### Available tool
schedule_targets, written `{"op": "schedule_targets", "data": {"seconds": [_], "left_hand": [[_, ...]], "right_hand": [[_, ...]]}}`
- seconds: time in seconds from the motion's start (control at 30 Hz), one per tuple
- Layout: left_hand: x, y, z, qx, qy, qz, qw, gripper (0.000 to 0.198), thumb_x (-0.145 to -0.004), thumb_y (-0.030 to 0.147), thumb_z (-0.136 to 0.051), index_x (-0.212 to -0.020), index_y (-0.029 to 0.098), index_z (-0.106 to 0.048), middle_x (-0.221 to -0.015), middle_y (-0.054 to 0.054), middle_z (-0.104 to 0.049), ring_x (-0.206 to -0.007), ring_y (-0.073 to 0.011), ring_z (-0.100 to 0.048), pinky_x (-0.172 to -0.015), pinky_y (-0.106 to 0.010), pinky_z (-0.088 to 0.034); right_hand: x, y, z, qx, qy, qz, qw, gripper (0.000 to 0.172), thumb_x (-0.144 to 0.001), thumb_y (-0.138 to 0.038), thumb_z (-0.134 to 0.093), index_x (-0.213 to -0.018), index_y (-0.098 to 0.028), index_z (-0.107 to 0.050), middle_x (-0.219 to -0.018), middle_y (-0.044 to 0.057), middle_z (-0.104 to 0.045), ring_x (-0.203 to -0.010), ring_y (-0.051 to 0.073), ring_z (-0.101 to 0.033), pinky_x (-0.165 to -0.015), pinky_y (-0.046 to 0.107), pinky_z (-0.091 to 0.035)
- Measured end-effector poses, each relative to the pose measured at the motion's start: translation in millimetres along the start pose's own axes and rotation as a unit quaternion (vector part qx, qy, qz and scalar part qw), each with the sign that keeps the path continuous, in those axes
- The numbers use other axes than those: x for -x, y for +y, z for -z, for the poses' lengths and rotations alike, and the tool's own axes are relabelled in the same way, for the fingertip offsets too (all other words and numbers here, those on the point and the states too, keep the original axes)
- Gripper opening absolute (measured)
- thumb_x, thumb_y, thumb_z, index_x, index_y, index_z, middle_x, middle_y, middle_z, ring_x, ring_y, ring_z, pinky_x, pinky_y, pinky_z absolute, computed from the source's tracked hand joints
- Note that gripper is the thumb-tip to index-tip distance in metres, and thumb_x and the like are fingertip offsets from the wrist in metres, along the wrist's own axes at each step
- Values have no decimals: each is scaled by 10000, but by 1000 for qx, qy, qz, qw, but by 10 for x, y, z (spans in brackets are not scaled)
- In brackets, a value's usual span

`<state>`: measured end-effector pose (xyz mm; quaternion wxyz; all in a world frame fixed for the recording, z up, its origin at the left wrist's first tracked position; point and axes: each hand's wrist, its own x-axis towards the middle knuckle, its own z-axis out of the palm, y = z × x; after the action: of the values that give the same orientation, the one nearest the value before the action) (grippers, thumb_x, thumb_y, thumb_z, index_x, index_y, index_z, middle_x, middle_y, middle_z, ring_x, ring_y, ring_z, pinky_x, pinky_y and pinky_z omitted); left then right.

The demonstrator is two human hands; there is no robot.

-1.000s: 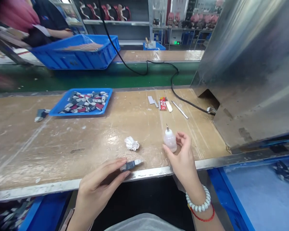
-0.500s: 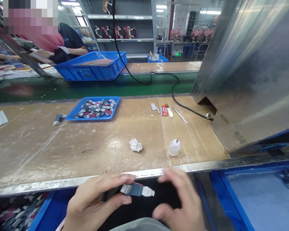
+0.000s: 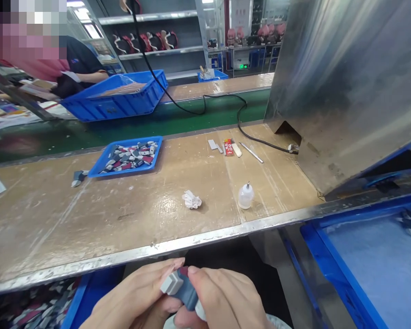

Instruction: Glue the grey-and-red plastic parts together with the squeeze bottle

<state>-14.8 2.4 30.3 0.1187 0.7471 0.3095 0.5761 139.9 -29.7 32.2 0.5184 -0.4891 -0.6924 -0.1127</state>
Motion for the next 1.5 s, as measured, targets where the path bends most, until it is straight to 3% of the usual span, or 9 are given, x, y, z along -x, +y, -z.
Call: {"op": "schedule_targets", "data": {"seconds": [0.27, 0.43, 0.63, 0.93, 1.13, 1.27, 1.4, 1.47, 1.5], "left_hand": [[166, -31, -70, 13, -11, 61, 998, 91, -882, 198, -758, -963, 229, -730, -860, -18, -757, -812, -211, -733, -687, -331, -649], [159, -27, -39, 84, -43, 86, 992, 121, -889, 130, -730, -988, 199, -723, -885, -39, -734, -868, -217, -718, -681, -319, -632], [220, -53, -31, 114, -46, 95, 988, 206, -888, 65, -704, -1055, 184, -721, -932, -31, -709, -913, -202, -693, -718, -311, -616], [335, -176, 69, 124, -128, 120, 977, 185, -926, 157, -690, -1101, 209, -718, -1091, -90, -734, -931, -224, -709, -738, -339, -628], [489, -218, 173, 107, -173, 151, 968, 196, -915, 138, -692, -1091, 216, -731, -1063, -82, -766, -931, -242, -740, -787, -360, -652], [636, -192, 167, 87, -147, 131, 977, 245, -874, 58, -698, -1076, 193, -728, -1053, -82, -767, -903, -237, -750, -757, -339, -658], [722, -214, 111, 53, -87, 103, 989, 294, -847, 5, -681, -1094, 160, -719, -1029, -92, -768, -953, -256, -749, -746, -328, -654], [694, -264, 104, 64, -96, 108, 987, 288, -858, 10, -668, -1096, 163, -720, -1006, -91, -772, -950, -260, -752, -746, -329, -655], [665, -297, 110, 75, -112, 113, 984, 271, -867, 19, -663, -1088, 166, -723, -989, -90, -774, -931, -256, -755, -739, -328, -655]], "right_hand": [[34, 30, -9, -35, -46, -10, 998, 296, -1082, -353, -393, -1044, -145, -600, -758, 51, -789, -654, 147, -765, -627, 187, -605], [35, 23, -6, -65, -54, -18, 996, 295, -1076, -353, -405, -1068, -129, -599, -797, 81, -785, -711, 163, -766, -702, 209, -613], [86, 76, -73, -177, -67, -34, 981, 273, -1073, -299, -411, -1122, -90, -579, -788, 116, -736, -685, 175, -717, -613, 263, -602], [229, 137, -38, -174, -137, -13, 975, 285, -1073, -297, -393, -1202, -86, -535, -832, 115, -728, -728, 194, -698, -654, 296, -585], [431, 195, -144, -206, -179, 9, 962, 328, -1081, -301, -329, -1164, -61, -536, -791, 112, -685, -665, 196, -614, -603, 310, -549], [554, 152, -213, -225, -189, -9, 956, 332, -1083, -315, -302, -1160, -87, -532, -795, 93, -672, -652, 191, -596, -609, 313, -544], [621, 62, -194, -240, -231, -106, 937, 339, -1085, -372, -273, -1190, -146, -503, -885, 96, -684, -728, 195, -641, -672, 318, -558], [640, 27, -155, -293, -290, -213, 886, 375, -1077, -448, -287, -1229, -172, -491, -966, 104, -683, -857, 207, -672, -769, 336, -561], [650, 17, -141, -337, -318, -279, 841, 412, -1067, -501, -296, -1241, -181, -488, -984, 99, -675, -900, 205, -672, -817, 345, -551]]}}
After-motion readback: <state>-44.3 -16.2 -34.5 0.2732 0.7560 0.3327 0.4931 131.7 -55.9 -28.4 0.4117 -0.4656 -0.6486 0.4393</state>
